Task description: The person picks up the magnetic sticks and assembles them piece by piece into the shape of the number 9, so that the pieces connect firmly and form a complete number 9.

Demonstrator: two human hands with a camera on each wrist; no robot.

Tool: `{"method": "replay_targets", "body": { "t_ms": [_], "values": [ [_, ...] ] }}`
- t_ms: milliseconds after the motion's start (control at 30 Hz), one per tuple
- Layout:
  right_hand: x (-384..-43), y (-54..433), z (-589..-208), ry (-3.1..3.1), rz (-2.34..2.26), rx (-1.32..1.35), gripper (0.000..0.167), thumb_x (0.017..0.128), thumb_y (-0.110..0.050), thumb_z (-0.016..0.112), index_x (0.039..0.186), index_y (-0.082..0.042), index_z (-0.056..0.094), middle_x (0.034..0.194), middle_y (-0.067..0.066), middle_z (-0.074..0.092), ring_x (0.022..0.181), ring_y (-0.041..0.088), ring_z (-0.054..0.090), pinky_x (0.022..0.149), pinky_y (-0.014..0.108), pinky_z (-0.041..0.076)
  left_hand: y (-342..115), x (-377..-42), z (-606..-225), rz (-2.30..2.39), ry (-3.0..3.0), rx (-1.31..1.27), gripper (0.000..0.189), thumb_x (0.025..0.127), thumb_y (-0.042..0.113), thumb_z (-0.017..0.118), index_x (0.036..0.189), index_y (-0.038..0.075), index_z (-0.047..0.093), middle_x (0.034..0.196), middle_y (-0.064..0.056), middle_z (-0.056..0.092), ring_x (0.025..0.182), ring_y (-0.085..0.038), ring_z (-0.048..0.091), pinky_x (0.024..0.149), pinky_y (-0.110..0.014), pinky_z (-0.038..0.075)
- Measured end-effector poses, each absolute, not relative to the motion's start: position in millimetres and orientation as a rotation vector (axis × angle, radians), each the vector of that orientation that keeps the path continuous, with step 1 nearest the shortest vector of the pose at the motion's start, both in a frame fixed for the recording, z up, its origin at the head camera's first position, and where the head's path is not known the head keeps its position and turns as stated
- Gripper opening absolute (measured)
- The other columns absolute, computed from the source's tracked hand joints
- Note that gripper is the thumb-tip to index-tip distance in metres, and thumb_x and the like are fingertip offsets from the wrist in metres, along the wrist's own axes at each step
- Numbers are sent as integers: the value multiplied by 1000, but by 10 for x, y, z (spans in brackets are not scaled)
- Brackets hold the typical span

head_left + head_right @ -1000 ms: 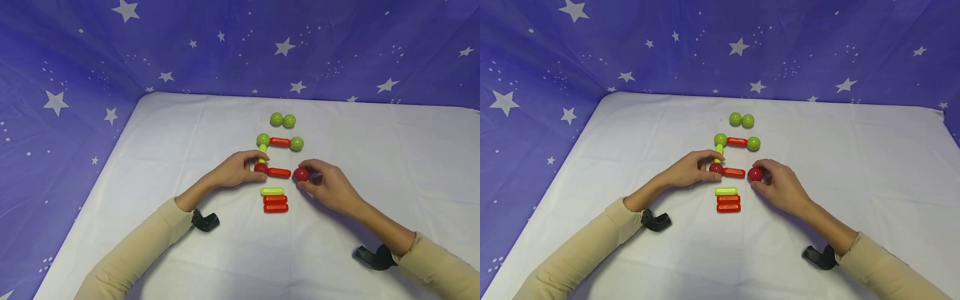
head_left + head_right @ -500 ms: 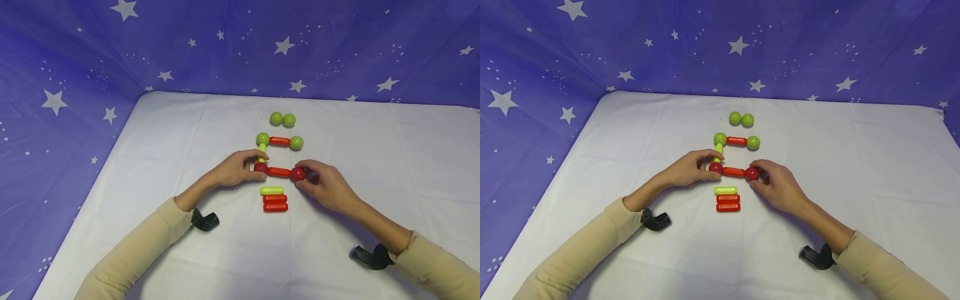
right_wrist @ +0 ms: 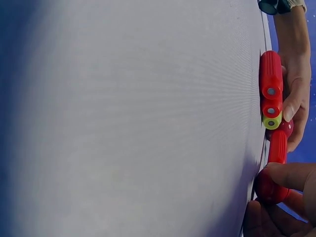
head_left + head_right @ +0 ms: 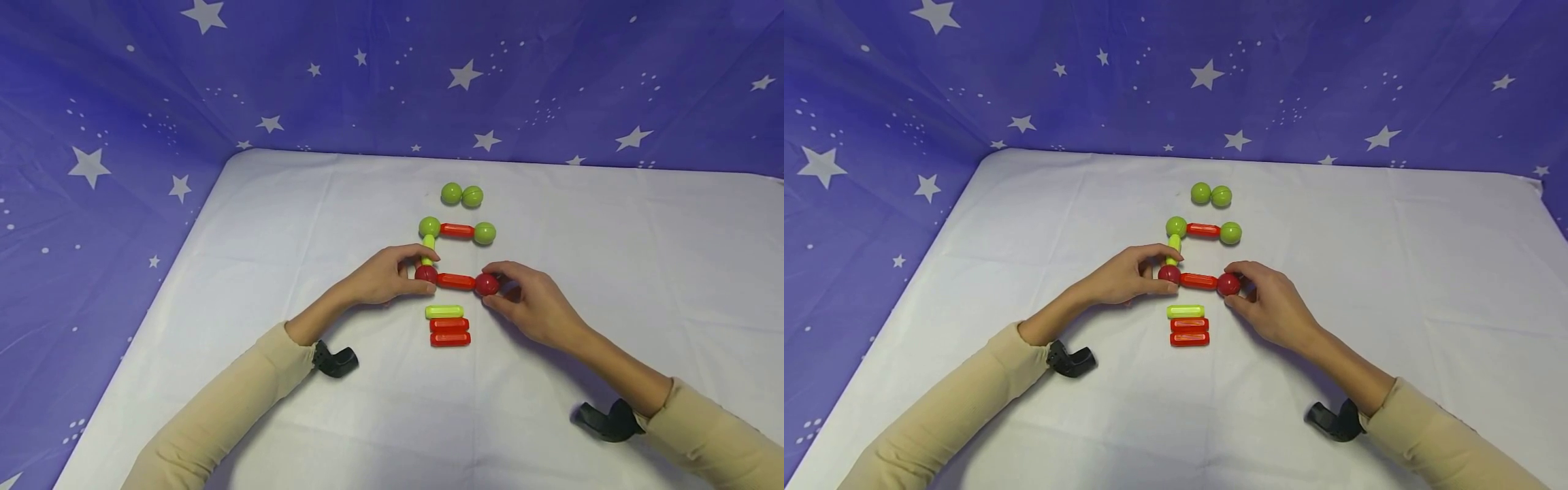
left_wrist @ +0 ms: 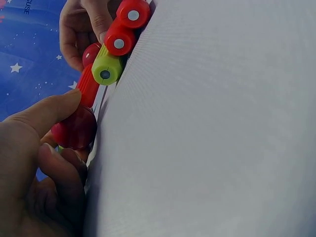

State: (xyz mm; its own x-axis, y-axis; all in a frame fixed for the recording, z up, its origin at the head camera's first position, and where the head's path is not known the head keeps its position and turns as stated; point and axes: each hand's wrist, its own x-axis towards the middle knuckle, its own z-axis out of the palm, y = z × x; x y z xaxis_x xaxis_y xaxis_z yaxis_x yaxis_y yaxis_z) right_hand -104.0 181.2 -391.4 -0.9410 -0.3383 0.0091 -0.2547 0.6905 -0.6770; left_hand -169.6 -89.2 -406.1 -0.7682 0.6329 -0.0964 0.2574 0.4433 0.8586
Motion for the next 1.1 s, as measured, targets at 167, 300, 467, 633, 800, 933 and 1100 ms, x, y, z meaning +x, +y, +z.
{"method": "replay_targets", "body": {
  "t_ms": [167, 300, 467, 633, 800, 933, 1100],
  "values": [
    [-1035, 1813, -3916, 2778, -1082, -479, 43, 85, -3, 76, 126, -3, 61, 110, 10, 67, 87, 22, 63, 77, 39, 53, -895, -1695, -4063, 1260, 2296, 761, 45, 84, 26, 80, 125, 17, 63, 100, -2, 58, 64, -18, 47, 59, -29, 37],
    [-1030, 1817, -3916, 2775, -1083, -479, 43, 85, -3, 76, 126, -4, 62, 109, 9, 67, 87, 22, 62, 77, 39, 53, -899, -1691, -4062, 1247, 2302, 760, 45, 85, 26, 80, 125, 17, 63, 101, -1, 58, 65, -18, 47, 59, -29, 36],
    [-1032, 1824, -3915, 2785, -1091, -510, 43, 86, -4, 76, 126, -4, 62, 107, 6, 67, 88, 21, 61, 77, 38, 52, -899, -1694, -4060, 1255, 2301, 760, 45, 85, 26, 80, 125, 17, 63, 100, -2, 58, 65, -18, 47, 58, -28, 36],
    [-1039, 1825, -3925, 2789, -1099, -539, 44, 86, -3, 75, 128, -3, 61, 107, 6, 67, 89, 21, 60, 77, 38, 51, -897, -1692, -4059, 1255, 2301, 757, 45, 84, 26, 80, 125, 17, 63, 100, -1, 58, 64, -18, 47, 58, -28, 36],
    [-1043, 1825, -3933, 2789, -1107, -554, 45, 86, -1, 74, 129, -2, 60, 110, 8, 67, 91, 22, 60, 79, 41, 51, -895, -1698, -4074, 1257, 2303, 758, 45, 84, 26, 81, 125, 18, 63, 101, -1, 58, 63, -19, 48, 58, -29, 36],
    [-1042, 1825, -3927, 2787, -1104, -542, 46, 87, -1, 74, 130, -2, 60, 111, 9, 66, 92, 23, 60, 79, 42, 51, -893, -1703, -4077, 1256, 2304, 765, 45, 84, 25, 80, 125, 18, 63, 101, -1, 58, 64, -18, 48, 58, -29, 37],
    [-1045, 1823, -3916, 2787, -1101, -527, 46, 87, -1, 74, 131, -2, 59, 112, 10, 66, 92, 23, 60, 79, 41, 51, -892, -1712, -4071, 1262, 2295, 753, 45, 84, 25, 80, 125, 18, 63, 101, -2, 58, 62, -18, 48, 57, -29, 37]
  ]
}}
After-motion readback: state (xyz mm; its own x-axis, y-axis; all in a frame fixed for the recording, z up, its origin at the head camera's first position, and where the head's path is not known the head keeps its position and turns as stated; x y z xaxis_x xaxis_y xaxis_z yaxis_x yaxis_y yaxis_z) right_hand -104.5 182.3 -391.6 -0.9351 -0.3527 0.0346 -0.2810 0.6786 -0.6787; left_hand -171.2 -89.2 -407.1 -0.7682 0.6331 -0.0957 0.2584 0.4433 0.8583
